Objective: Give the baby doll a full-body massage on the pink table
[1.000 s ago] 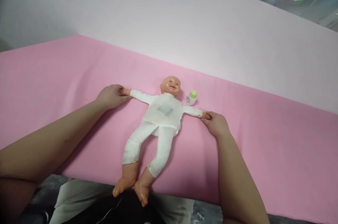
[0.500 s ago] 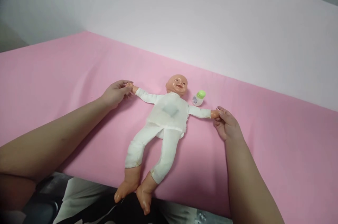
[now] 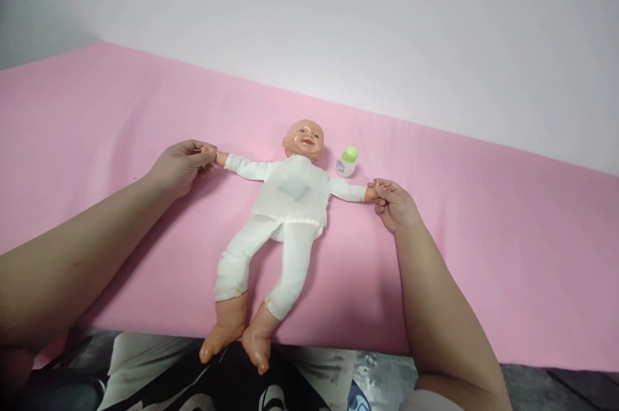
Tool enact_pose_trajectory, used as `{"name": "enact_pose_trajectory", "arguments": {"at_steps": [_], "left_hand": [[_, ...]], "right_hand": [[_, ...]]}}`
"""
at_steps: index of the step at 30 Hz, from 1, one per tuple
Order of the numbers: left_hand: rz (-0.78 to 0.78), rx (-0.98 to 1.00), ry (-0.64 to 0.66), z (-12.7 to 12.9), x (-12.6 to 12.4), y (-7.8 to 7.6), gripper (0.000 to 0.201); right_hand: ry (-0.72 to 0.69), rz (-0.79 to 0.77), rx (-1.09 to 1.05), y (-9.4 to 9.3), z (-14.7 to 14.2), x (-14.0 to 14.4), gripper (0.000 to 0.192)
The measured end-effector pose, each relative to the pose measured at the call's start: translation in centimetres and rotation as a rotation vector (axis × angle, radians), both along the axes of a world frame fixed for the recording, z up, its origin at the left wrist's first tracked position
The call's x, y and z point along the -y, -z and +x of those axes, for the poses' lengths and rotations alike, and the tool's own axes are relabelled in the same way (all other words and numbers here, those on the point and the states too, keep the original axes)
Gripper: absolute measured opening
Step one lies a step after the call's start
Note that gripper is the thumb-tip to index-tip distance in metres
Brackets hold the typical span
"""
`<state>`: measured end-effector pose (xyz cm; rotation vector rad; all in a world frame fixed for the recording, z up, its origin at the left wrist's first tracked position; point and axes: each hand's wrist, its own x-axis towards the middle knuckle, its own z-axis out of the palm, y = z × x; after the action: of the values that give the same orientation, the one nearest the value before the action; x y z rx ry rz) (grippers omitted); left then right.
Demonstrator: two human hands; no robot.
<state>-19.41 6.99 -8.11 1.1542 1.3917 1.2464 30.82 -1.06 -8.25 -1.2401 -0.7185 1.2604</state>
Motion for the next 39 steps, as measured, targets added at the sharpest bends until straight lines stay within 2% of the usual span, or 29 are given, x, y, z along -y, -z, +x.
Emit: {"name": "enact_pose_trajectory", "arguments": {"at_steps": [3, 10, 14, 18, 24, 29, 32, 39], "left_hand": [[0.011, -0.022, -0.007, 0.2, 0.1, -0.2, 0.006], [0.006, -0.060, -0.066, 0.5, 0.1, -0.1, 0.014], [-0.012, -0.072, -0.056, 0.6, 0.2, -0.3, 0.013], [-0.035, -0.001, -0.022, 0.6, 0.2, -0.6, 0.021], [-0.063, 0.081, 0.016, 0.2, 0.1, -0.3, 0.036], [-0.027, 0.080, 0.054, 0.3, 0.3, -0.4, 0.023], [-0.012, 0.060, 0.055, 0.5, 0.4, -0.5, 0.024], [-0.037, 0.000, -0.031, 0.8, 0.2, -0.5, 0.011]], "right_hand": [[0.044, 0.014, 0.041, 0.1, -0.5, 0.0, 0.040], [0.171, 0.048, 0.173, 0.2, -1.7, -0.1, 0.036], [0.206, 0.050, 0.248, 0.4, -1.9, -0.4, 0.027], [0.188, 0.057, 0.212, 0.6, -1.6, -0.5, 0.019], [0.094, 0.097, 0.131, 0.8, -1.3, -0.3, 0.037], [0.061, 0.119, 0.141, 0.8, -1.5, -0.2, 0.044], [0.073, 0.122, 0.191, 0.8, -1.6, -0.3, 0.043], [0.115, 0.105, 0.322, 0.9, -2.2, -0.5, 0.050]]}}
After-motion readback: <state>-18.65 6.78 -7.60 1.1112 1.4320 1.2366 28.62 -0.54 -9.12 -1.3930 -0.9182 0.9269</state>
